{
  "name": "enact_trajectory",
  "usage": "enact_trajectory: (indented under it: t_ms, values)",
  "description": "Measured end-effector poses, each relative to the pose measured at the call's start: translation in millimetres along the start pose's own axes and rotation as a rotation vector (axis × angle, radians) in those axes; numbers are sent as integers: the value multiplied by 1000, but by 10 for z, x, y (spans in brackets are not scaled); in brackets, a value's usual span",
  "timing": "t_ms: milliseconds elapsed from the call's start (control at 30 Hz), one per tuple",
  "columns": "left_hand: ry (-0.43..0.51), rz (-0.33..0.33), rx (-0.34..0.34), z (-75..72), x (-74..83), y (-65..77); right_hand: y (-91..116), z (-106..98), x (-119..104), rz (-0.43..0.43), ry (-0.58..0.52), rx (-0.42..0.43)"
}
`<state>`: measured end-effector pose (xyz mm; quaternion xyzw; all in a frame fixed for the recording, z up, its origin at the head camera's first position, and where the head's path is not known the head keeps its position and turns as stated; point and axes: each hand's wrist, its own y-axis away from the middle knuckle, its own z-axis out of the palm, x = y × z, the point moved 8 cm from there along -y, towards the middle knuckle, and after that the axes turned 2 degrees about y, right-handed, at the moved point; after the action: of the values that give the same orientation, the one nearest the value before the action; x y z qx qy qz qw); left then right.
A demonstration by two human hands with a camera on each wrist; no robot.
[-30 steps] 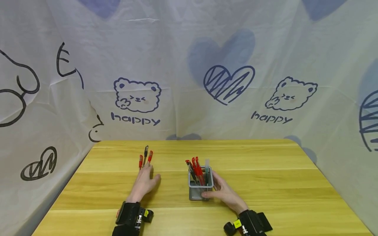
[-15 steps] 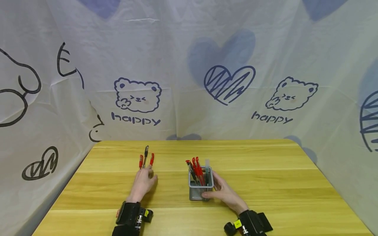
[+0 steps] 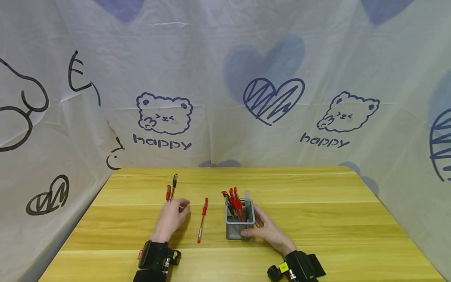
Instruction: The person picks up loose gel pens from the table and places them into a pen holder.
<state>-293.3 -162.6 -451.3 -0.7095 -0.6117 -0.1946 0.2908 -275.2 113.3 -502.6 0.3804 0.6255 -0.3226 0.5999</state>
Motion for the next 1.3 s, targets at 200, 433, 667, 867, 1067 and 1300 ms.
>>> enact_trajectory:
  t_ms: [200, 433, 667, 867, 1067, 1300]
  values:
    - [3, 154, -252, 282, 235, 55, 0, 3, -7, 3, -1, 2]
    - [-10, 235, -344, 404, 396, 106, -1, 10, -5, 20, -4, 4]
    - [60, 181, -260, 260, 313, 96, -2, 19, -4, 11, -8, -4]
    - [69, 112, -197, 115, 252, 136, 1, 14, 6, 8, -9, -5]
    - [57, 4, -188, 13, 214, 173, 8, 14, -1, 13, -4, -2]
    - [-2, 6, -155, -102, 247, 185, -8, 4, -8, -6, 3, -4]
